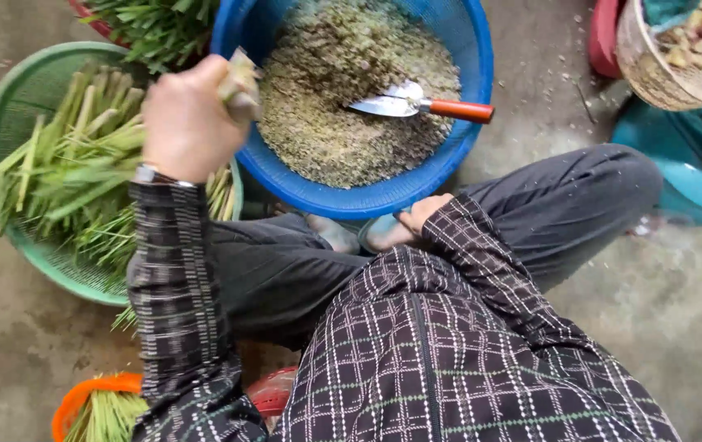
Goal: Slicing bunches of lemongrass stalks into small pieces using a large knife over a plastic basin.
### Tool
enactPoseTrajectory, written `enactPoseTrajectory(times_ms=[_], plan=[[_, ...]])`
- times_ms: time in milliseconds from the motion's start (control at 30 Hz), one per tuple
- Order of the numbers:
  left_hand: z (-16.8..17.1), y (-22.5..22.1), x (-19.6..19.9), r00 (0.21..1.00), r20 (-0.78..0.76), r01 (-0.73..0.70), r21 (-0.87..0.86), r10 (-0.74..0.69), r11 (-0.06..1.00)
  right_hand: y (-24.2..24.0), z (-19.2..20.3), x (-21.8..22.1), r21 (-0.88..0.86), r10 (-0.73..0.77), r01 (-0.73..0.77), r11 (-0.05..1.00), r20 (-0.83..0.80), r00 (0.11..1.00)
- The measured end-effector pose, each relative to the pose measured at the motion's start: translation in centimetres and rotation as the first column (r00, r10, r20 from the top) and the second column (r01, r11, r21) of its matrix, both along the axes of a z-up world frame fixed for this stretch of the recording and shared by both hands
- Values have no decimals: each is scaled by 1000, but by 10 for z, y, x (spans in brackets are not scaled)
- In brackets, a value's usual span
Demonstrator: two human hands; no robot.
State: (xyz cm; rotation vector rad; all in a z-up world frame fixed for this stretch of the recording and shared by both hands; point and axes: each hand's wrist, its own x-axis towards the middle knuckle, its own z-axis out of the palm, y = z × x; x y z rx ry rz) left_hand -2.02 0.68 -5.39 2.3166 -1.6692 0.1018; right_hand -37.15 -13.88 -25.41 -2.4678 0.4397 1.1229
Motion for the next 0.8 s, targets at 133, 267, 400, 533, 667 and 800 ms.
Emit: enactPoseTrajectory(times_ms=[133,267,400,533,667,800], plan=[[-51,-7,-46,972,-24,-227,143,232,963,8,-81,-41,-189,84,-29,982,291,953],[-109,-15,-98,919,-184,-323,155,349,934,-22,16,-2,105,-246,225,969,543,803],[-147,-34,-141,886,-97,-438,148,454,887,-26,11,68,433,-594,415,800,671,444],[-167,-45,-171,890,-78,-436,137,449,889,-2,19,105,627,-777,462,628,466,424],[-208,-46,-190,931,2,-364,105,365,926,0,-7,97,650,-775,436,622,589,228],[-185,-46,-180,870,-382,-235,235,312,943,-9,-18,87,642,-743,404,652,647,172]])
